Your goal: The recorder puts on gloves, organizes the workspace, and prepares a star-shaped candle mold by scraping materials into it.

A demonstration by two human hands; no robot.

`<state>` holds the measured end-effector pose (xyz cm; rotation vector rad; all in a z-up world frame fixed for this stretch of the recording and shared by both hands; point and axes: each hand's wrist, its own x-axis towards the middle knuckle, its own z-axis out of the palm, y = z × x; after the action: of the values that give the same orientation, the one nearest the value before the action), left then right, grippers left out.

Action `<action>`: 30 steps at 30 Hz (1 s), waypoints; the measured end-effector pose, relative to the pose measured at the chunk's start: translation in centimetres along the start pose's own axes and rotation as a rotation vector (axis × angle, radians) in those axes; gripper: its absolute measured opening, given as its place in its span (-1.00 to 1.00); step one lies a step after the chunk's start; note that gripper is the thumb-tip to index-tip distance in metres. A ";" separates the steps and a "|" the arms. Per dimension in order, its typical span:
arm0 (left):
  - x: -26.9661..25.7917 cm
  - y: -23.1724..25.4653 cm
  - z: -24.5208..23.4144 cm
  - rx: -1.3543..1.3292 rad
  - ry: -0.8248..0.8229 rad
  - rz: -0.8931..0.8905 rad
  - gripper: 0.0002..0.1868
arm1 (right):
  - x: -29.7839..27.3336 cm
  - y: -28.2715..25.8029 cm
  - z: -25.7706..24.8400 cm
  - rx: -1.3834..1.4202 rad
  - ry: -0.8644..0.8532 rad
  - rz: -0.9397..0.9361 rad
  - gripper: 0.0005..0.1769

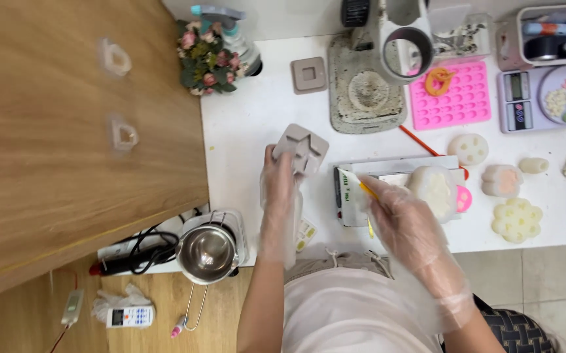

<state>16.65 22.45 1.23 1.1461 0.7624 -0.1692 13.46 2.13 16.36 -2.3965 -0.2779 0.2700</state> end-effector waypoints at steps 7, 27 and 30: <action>-7.7 -0.8 -5.1 -0.350 0.178 0.097 -0.63 | 0.7 -4.8 3.8 -0.058 -0.201 0.029 -0.56; -9.3 -1.1 -7.3 -0.365 0.050 0.011 -0.17 | -1.1 -3.7 8.0 -0.128 -0.108 -0.135 -0.75; -9.6 -1.3 -7.7 -0.287 -0.010 0.004 -0.18 | -1.7 -3.3 8.5 -0.072 -0.082 -0.211 -0.76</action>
<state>5.35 26.19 4.77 0.8741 0.7493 -0.0597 9.14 9.37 12.56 -2.4054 -0.5829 0.2642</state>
